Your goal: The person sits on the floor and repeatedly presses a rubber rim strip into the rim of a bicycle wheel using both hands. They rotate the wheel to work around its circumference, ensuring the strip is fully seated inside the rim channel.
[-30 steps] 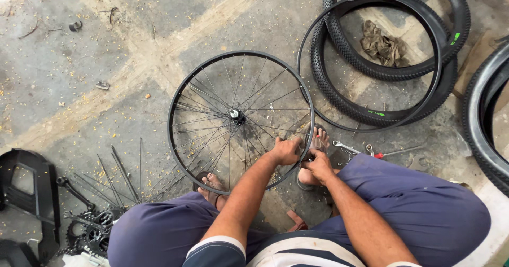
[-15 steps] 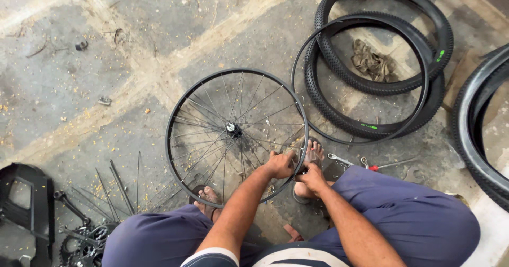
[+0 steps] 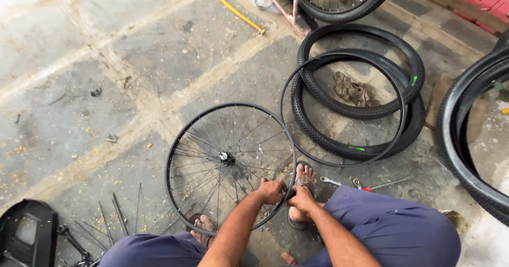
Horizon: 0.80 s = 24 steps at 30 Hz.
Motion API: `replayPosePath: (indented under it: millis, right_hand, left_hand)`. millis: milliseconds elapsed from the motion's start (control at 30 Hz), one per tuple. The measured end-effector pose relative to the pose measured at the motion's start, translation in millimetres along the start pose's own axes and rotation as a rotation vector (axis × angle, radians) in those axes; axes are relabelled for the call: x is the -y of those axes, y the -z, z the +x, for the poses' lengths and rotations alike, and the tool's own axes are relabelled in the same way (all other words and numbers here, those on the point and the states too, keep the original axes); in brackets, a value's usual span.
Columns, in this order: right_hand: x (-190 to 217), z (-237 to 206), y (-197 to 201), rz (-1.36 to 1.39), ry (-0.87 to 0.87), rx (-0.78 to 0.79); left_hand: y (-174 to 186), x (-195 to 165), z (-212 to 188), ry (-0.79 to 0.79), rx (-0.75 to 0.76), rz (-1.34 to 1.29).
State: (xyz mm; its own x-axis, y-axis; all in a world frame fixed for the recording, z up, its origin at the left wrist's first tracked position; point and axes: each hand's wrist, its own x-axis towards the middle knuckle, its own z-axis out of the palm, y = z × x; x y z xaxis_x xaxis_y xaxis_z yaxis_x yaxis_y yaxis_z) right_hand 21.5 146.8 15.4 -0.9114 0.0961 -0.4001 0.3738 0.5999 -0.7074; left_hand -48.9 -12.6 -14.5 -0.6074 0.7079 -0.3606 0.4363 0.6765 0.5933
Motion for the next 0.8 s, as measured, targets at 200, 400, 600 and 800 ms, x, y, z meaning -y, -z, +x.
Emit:
replayPosePath:
  millis: [200,400,600,800]
  right_hand:
    - [-6,-2,1,0.089,-0.034,0.008]
    - [-11,3,1,0.224,-0.034,0.000]
    - [-12,6,-1,0.204,-0.069,-0.010]
    - [-14,9,-3,0.196,-0.062,-0.013]
  left_hand:
    - [6,-2,-3,0.028,0.082,0.136]
    - [10,-6,-1,0.061,0.079,0.126]
    - [16,-10,-1,0.064,0.107,0.150]
    - [20,-7,-3,0.053,0.107,0.078]
